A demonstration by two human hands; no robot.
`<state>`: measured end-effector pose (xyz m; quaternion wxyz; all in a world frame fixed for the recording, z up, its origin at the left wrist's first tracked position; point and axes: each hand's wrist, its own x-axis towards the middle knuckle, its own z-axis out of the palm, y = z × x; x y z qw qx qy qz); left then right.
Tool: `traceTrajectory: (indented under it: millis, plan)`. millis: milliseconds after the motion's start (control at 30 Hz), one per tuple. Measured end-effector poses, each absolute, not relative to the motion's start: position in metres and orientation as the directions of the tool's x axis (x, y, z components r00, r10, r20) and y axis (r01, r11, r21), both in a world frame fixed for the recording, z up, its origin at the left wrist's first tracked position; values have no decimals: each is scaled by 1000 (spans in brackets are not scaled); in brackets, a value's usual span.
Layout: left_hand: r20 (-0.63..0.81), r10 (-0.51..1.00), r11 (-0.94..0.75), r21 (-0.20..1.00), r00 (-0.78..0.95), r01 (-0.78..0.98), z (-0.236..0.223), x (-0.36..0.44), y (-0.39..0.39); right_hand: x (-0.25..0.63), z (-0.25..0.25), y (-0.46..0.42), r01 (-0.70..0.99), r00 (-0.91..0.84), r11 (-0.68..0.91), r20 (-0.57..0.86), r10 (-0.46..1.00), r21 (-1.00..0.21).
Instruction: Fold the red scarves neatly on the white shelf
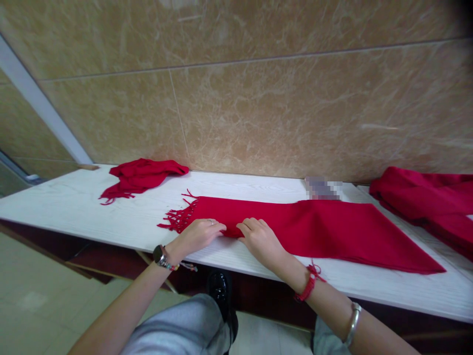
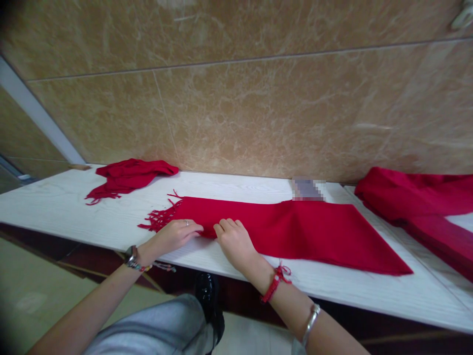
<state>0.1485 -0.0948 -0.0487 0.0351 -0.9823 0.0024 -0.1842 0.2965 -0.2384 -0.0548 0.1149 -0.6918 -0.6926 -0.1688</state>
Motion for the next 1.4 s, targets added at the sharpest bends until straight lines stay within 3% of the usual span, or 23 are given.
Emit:
traceTrajectory:
  millis: [333, 600, 800, 1033, 1233, 1400]
  plan:
    - [345, -5, -966, -243, 939, 84, -48, 123, -73, 288, -54, -228, 999, -20, 5, 303, 953, 50]
    - [378, 20, -963, -243, 926, 120, -46, 119, -75, 286, -58, -228, 995, -37, 3, 335, 941, 101]
    - [248, 114, -960, -223, 962, 171, -41, 115, -72, 286, -59, -228, 997, -56, 31, 377, 925, 72]
    - [128, 218, -933, -262, 968, 245, -30, 99, -80, 284, -64, -232, 983, -186, 168, 356, 916, 79]
    - [58, 349, -914, -198, 935, 354, -42, 99, -96, 288, -66, -237, 979, -175, 203, 374, 911, -36]
    - [-37, 484, -869, -143, 874, 475, -35, 100, -122, 287, -54, -227, 909, -286, 369, 357, 889, -193]
